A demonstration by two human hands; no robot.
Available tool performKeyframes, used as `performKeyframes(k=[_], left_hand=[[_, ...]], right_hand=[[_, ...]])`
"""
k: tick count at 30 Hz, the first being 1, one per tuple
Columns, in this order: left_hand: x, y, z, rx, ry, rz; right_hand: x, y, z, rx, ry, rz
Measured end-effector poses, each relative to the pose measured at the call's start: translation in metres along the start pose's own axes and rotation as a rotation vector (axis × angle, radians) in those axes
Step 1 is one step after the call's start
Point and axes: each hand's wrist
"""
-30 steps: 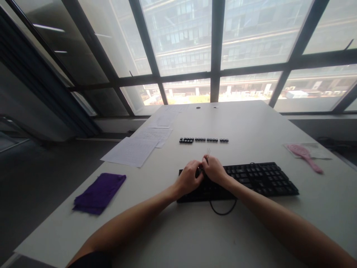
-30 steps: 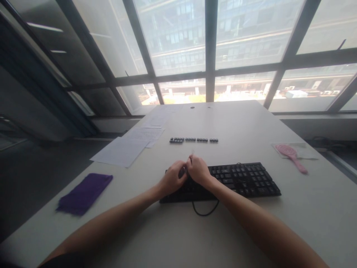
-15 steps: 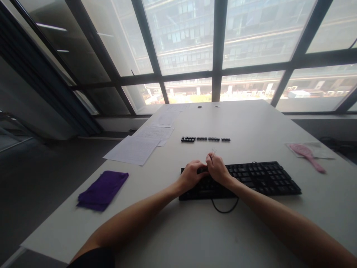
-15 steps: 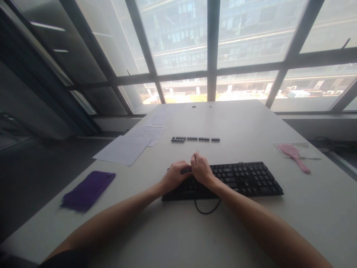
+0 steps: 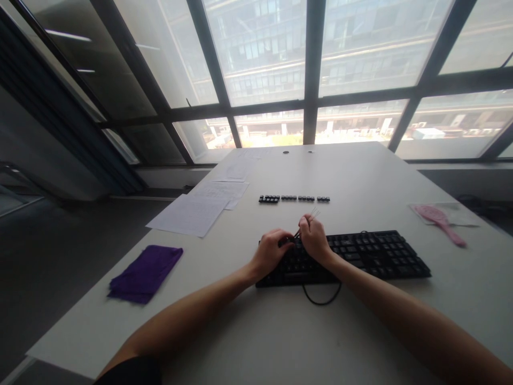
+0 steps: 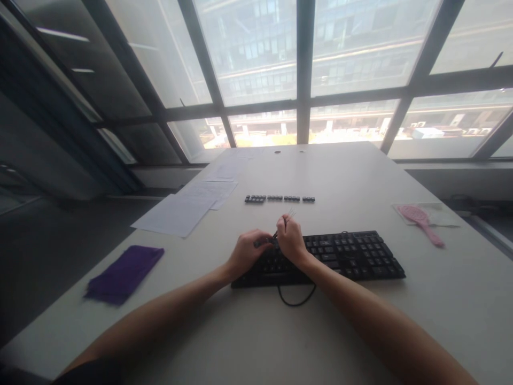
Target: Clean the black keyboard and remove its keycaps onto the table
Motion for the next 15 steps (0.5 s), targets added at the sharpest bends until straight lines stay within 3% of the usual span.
performKeyframes(k=[15], left_hand=[[0.0072,-0.0009,-0.001,0.006,0.041,0.035]], right_hand=[[0.002,0.0031,0.0037,-0.005,0.039,-0.019]])
Point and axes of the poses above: each hand's wrist, its own z-axis towards the middle knuckle, its own y-axis out of the palm, x = y × z, and after that the axes turned 14 degrees about -z, right-handed
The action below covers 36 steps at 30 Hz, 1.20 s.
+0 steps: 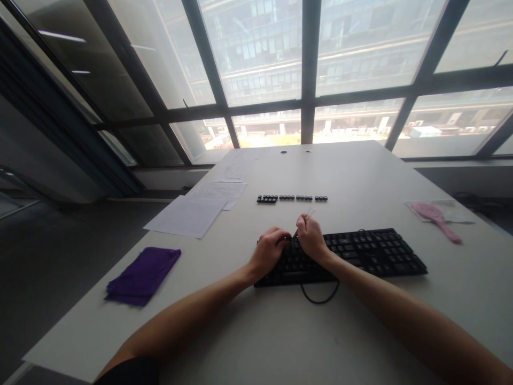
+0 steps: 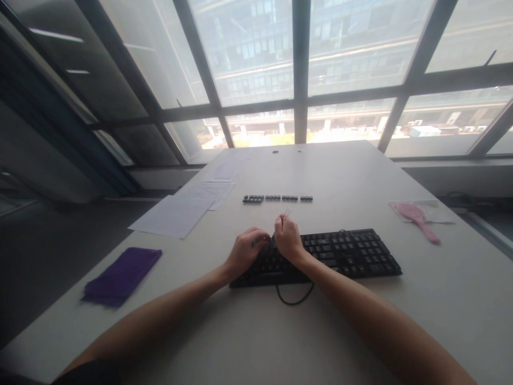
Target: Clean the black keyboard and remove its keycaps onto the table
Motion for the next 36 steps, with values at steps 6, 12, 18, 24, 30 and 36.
performKeyframes(k=[6,12,18,24,30,36], left_hand=[[-0.017,-0.019,0.023,0.064,-0.076,-0.077],[-0.077,-0.046,0.055,0.067,-0.139,0.087],[-0.104,-0.045,0.057,0.015,-0.094,0.157],[-0.11,-0.036,0.086,0.044,0.049,0.337],[-0.122,-0.024,0.12,0.074,0.074,0.411],[-0.131,-0.024,0.128,0.119,0.047,0.428]], right_hand=[[0.002,0.001,0.004,0.01,0.07,0.067],[0.0,0.002,0.002,-0.026,0.038,0.06],[-0.001,0.001,0.001,-0.036,0.03,0.058],[-0.002,0.0,0.002,-0.036,0.028,0.055],[-0.002,0.002,0.002,-0.034,0.029,0.056],[-0.003,0.001,0.0,-0.05,0.032,0.043]])
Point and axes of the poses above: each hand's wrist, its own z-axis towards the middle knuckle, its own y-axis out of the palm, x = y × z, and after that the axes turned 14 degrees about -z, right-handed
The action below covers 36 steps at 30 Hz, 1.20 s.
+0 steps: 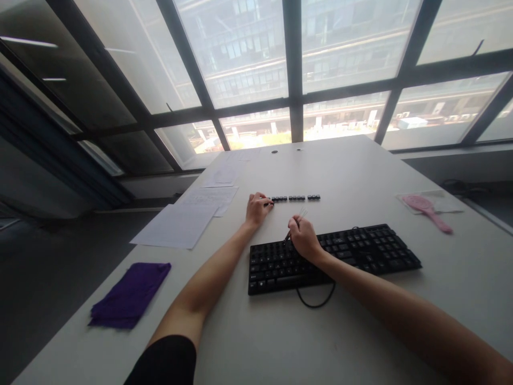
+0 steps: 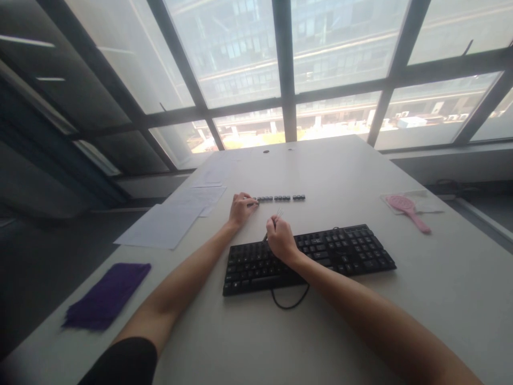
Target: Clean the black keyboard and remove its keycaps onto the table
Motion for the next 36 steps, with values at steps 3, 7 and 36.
performKeyframes(k=[3,7,36], left_hand=[[-0.0015,0.0003,-0.0005,0.003,-0.02,-0.005],[-0.0021,0.0007,-0.0001,0.029,-0.023,-0.002],[-0.0078,0.0029,0.0005,0.047,0.012,0.019]], right_hand=[[0.0003,0.0003,0.0,-0.003,0.002,0.006],[0.0009,0.0004,-0.0001,0.0,-0.004,0.004],[0.0003,0.0002,0.0012,-0.006,0.022,0.058]])
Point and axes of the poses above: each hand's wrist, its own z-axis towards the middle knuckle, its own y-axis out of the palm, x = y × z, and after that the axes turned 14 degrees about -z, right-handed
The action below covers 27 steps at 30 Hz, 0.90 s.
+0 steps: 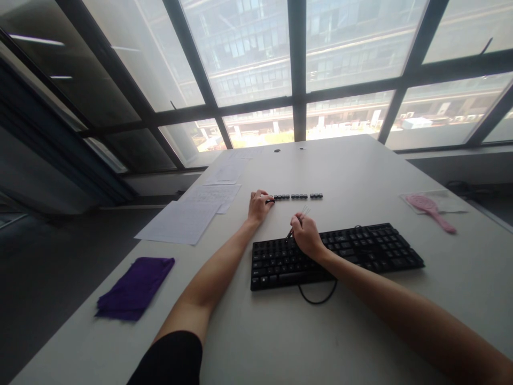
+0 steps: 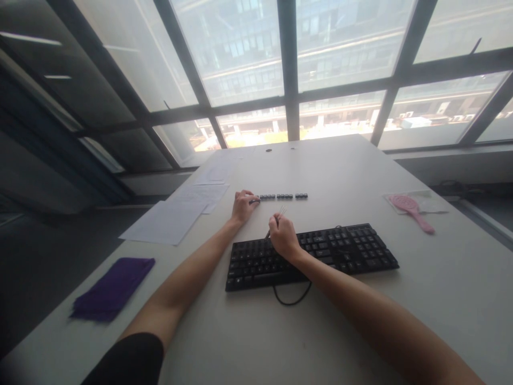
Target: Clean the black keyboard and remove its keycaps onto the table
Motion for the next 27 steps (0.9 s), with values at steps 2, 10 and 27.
performKeyframes(k=[2,10,27], left_hand=[[-0.001,0.0,0.0,0.009,0.007,-0.004],[0.009,-0.009,0.0,0.08,-0.029,-0.028],[0.138,-0.037,-0.101,-0.308,0.006,-0.357]], right_hand=[[0.0,0.0,0.0,-0.002,0.007,0.023],[0.001,-0.001,0.005,0.028,0.15,0.224],[0.003,-0.017,-0.004,-0.101,-0.128,-0.386]])
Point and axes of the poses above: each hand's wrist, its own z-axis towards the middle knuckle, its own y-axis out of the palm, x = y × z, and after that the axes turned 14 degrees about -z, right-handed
